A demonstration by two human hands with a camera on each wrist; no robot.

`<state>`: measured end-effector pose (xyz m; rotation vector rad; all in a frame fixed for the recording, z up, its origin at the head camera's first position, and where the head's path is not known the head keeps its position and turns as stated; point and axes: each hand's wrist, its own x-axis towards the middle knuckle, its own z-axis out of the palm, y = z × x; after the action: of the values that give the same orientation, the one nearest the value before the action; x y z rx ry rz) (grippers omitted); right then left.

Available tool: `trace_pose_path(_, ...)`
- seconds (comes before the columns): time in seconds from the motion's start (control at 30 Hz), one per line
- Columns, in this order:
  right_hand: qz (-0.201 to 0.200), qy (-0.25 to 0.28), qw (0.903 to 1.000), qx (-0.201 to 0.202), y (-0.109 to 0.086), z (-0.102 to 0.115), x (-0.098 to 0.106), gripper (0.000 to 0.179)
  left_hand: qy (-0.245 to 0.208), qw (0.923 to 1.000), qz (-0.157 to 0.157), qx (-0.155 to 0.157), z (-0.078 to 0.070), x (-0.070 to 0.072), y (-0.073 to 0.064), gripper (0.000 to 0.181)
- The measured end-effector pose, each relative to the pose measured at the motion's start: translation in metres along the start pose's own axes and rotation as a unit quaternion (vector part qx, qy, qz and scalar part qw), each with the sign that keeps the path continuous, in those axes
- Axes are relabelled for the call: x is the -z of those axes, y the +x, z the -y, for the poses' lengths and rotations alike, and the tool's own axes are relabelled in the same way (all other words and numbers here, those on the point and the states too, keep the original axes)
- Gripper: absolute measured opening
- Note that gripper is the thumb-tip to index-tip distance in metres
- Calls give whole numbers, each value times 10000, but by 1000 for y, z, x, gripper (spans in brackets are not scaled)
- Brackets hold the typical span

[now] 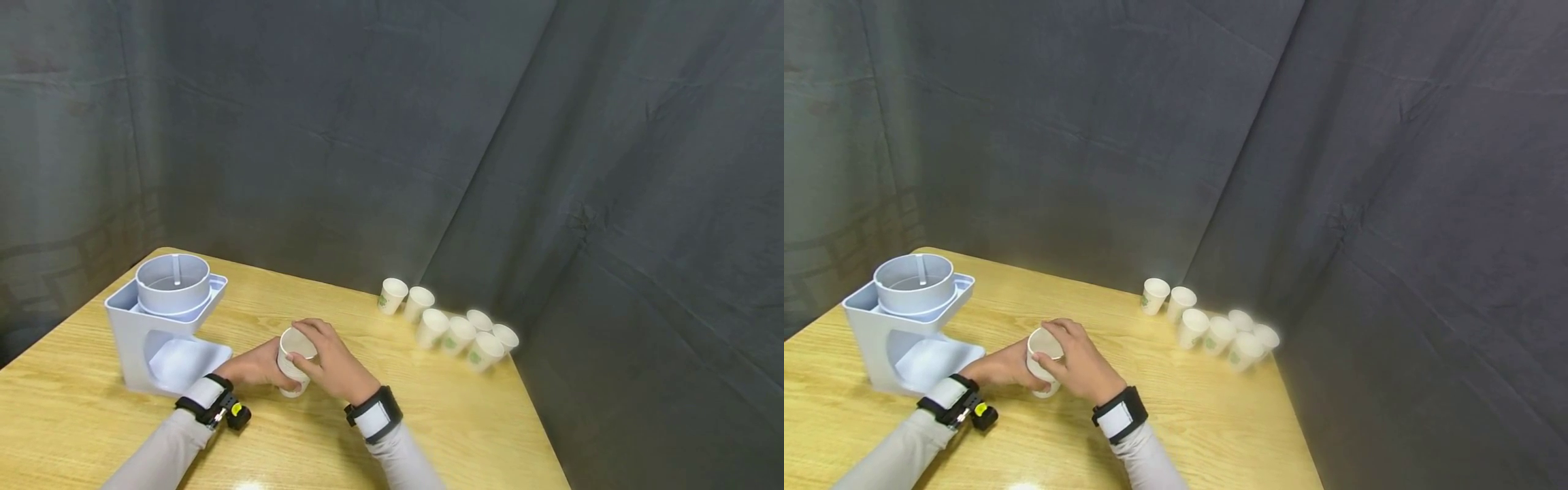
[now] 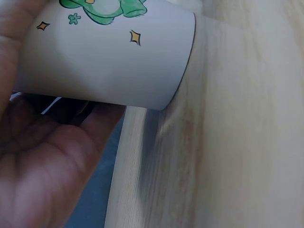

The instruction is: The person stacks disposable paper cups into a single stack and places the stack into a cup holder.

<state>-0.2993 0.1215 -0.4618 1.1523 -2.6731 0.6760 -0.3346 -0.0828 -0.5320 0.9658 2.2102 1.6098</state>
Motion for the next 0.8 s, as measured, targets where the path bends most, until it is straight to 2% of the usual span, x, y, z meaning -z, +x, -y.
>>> trace_pose_path(0.4, 80, 303, 9994, -136, 1, -4, -2, 59, -26, 10000, 3, 9, 1, 1, -1, 79)
trace_pose_path(0.63, -2, 341, 9994, -20, 2, -5, 0, 59, 47, 10000, -5, -13, 1, 1, -1, 79)
trace_pose_path(0.8, -134, 702, 9973, -147, 2, -17, 4, 55, 27, 10000, 7, -28, 0, -1, -1, 76)
